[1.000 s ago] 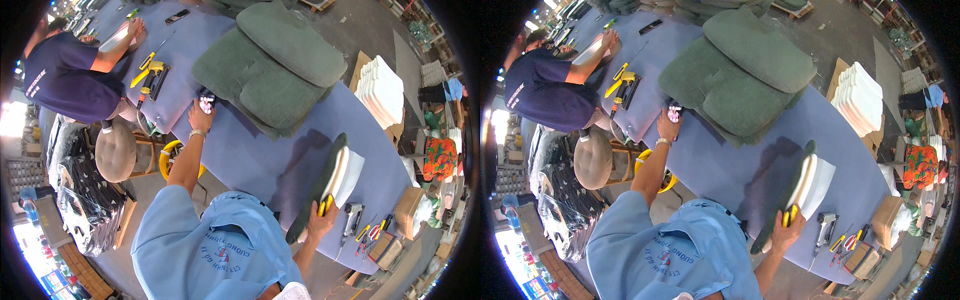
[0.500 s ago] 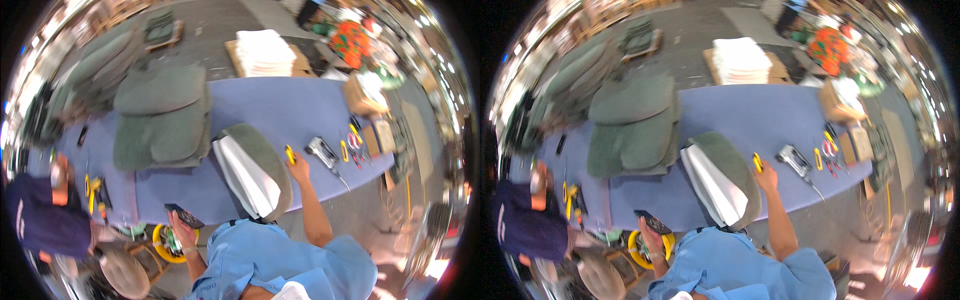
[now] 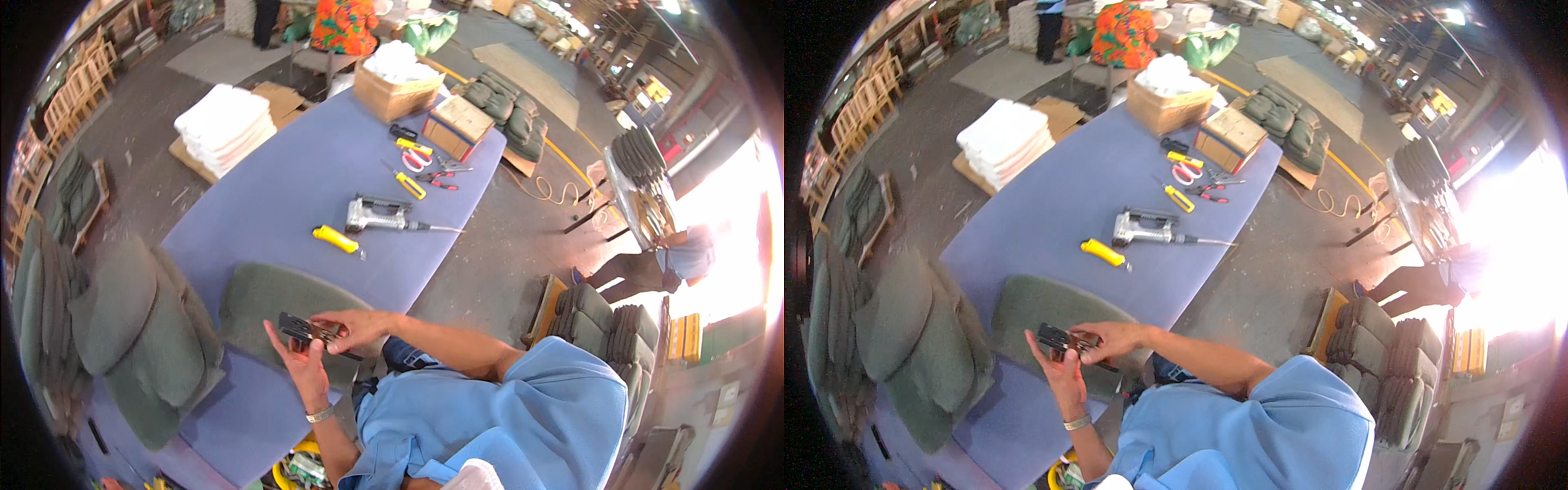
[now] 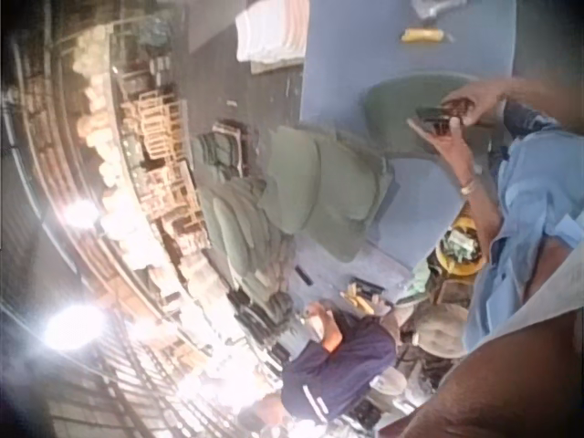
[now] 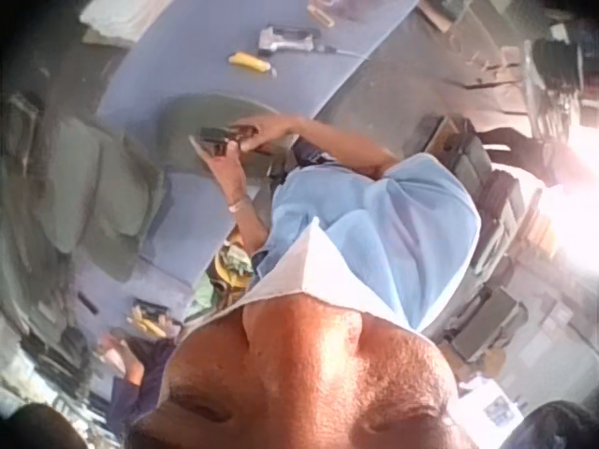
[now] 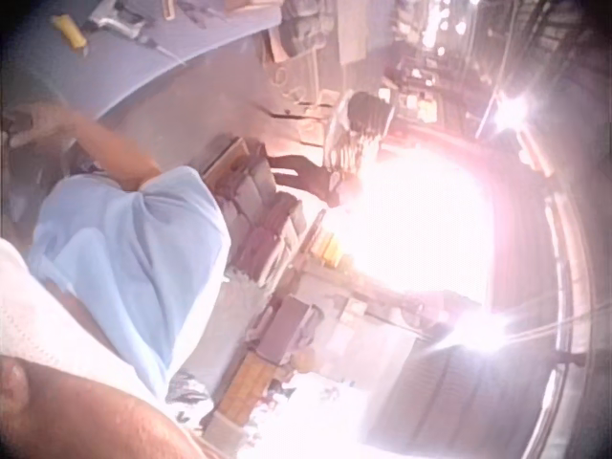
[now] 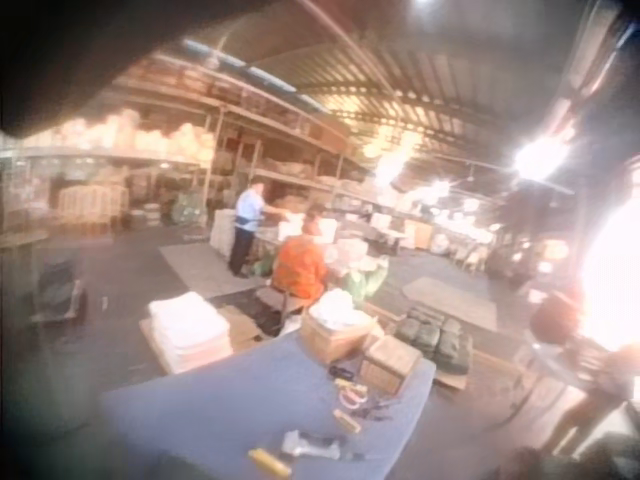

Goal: The person assembles green fabric cushions by wrapping fabric around foam inserts, securing edges with a staple gun, and trimming excess fabric with a utility knife. The person handles multiple cushions sequentially on a workbench in a workshop setting.

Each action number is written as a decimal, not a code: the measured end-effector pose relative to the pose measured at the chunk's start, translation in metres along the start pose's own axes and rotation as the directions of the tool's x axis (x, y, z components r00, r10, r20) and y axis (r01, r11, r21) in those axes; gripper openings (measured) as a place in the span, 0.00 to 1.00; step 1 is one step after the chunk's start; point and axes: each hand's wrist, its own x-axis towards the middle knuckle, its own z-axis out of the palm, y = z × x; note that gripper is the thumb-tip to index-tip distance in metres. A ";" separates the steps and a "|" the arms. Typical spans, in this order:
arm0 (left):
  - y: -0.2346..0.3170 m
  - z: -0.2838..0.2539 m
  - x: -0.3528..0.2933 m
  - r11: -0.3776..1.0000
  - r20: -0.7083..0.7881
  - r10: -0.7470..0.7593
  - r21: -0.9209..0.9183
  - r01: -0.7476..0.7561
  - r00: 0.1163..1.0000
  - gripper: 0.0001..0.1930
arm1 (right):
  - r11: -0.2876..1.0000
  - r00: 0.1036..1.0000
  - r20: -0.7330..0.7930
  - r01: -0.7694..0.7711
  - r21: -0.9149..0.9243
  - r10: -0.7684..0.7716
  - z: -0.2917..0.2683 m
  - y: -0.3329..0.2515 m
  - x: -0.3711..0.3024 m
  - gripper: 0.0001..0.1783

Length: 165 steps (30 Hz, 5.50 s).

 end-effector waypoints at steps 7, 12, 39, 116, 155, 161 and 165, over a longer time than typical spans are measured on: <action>-0.057 0.095 0.064 0.983 0.187 -0.157 0.125 0.135 0.970 0.59 | 0.999 0.975 -0.222 -0.023 -0.029 0.016 -0.097 0.002 -0.071 0.57; -0.093 0.208 0.176 0.757 0.378 0.040 0.592 -0.275 0.925 0.36 | 0.940 0.853 -0.517 -0.231 -0.252 0.071 -0.205 0.045 -0.138 0.54; -0.421 0.744 0.424 -0.179 0.876 -0.464 0.056 -0.982 0.135 0.29 | 0.958 0.408 -0.904 -0.286 0.005 0.126 -0.462 0.138 -0.365 0.52; 0.083 0.063 -0.084 0.241 -0.059 0.511 0.967 -0.077 0.858 0.32 | 0.815 0.791 -0.222 0.510 -0.275 -0.570 -0.074 -0.053 0.008 0.32; 0.201 0.029 0.047 0.265 0.091 0.662 0.900 -0.345 0.744 0.31 | 0.056 0.097 0.137 0.959 -0.279 -0.986 0.003 -0.198 0.103 0.12; 0.147 0.030 0.023 0.347 -0.057 0.731 0.889 -0.299 0.680 0.30 | 0.359 0.358 -0.026 0.926 -0.121 -0.933 0.019 -0.187 0.110 0.07; 0.040 0.082 0.001 0.255 -0.136 0.782 0.960 -0.114 0.609 0.55 | 0.328 0.307 -0.117 0.906 -0.269 -0.944 0.006 -0.183 0.122 0.05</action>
